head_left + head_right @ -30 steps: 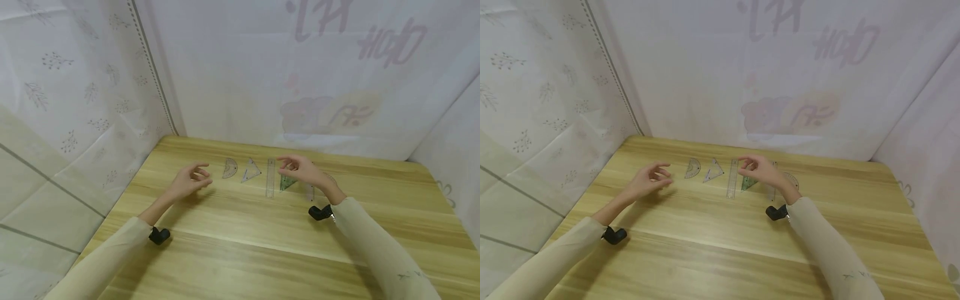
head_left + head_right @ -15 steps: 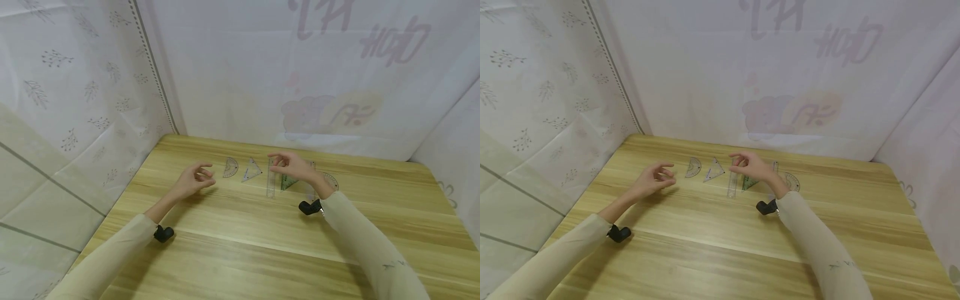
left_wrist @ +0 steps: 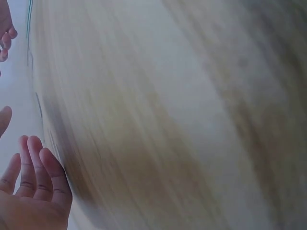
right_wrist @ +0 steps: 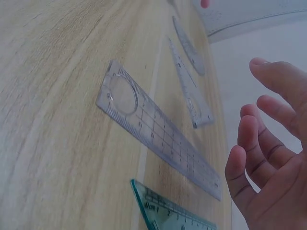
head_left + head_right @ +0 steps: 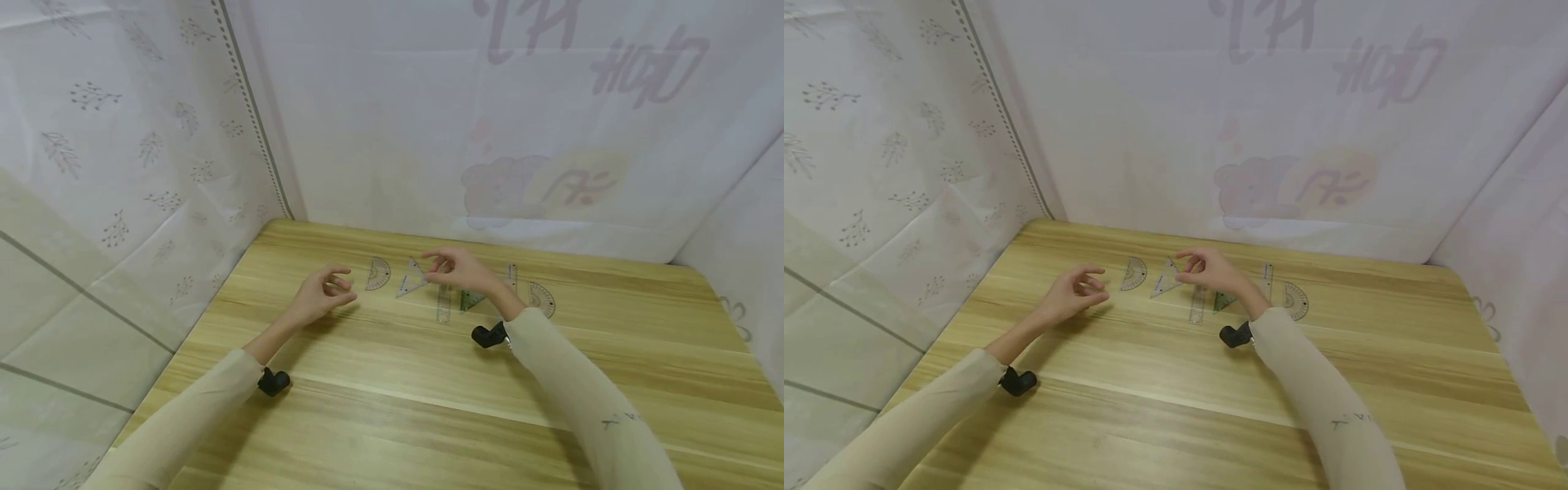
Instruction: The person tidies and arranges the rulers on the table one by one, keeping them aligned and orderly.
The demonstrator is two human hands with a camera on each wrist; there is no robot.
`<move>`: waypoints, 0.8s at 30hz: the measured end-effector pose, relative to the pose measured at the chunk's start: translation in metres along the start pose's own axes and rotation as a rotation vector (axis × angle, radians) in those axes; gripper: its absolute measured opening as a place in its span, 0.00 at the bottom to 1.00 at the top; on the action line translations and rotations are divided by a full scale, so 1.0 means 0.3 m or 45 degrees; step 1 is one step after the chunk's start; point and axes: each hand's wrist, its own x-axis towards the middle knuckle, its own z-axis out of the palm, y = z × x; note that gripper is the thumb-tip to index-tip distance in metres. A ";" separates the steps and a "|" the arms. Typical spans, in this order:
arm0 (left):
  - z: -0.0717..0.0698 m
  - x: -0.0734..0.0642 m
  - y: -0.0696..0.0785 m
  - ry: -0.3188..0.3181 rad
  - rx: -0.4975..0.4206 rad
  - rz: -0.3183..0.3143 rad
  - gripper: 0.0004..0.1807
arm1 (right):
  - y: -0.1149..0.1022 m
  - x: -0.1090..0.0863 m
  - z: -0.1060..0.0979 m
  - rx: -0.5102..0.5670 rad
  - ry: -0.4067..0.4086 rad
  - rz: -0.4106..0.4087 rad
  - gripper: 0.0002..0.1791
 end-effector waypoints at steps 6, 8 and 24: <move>0.002 -0.003 -0.004 0.027 0.021 -0.018 0.32 | -0.005 0.022 0.018 -0.038 -0.016 -0.013 0.30; 0.004 0.000 -0.004 0.037 0.030 -0.022 0.31 | -0.008 0.030 0.025 -0.036 -0.027 -0.007 0.30; 0.040 0.031 0.002 0.031 0.030 -0.024 0.31 | -0.015 0.138 0.075 -0.085 -0.096 0.041 0.33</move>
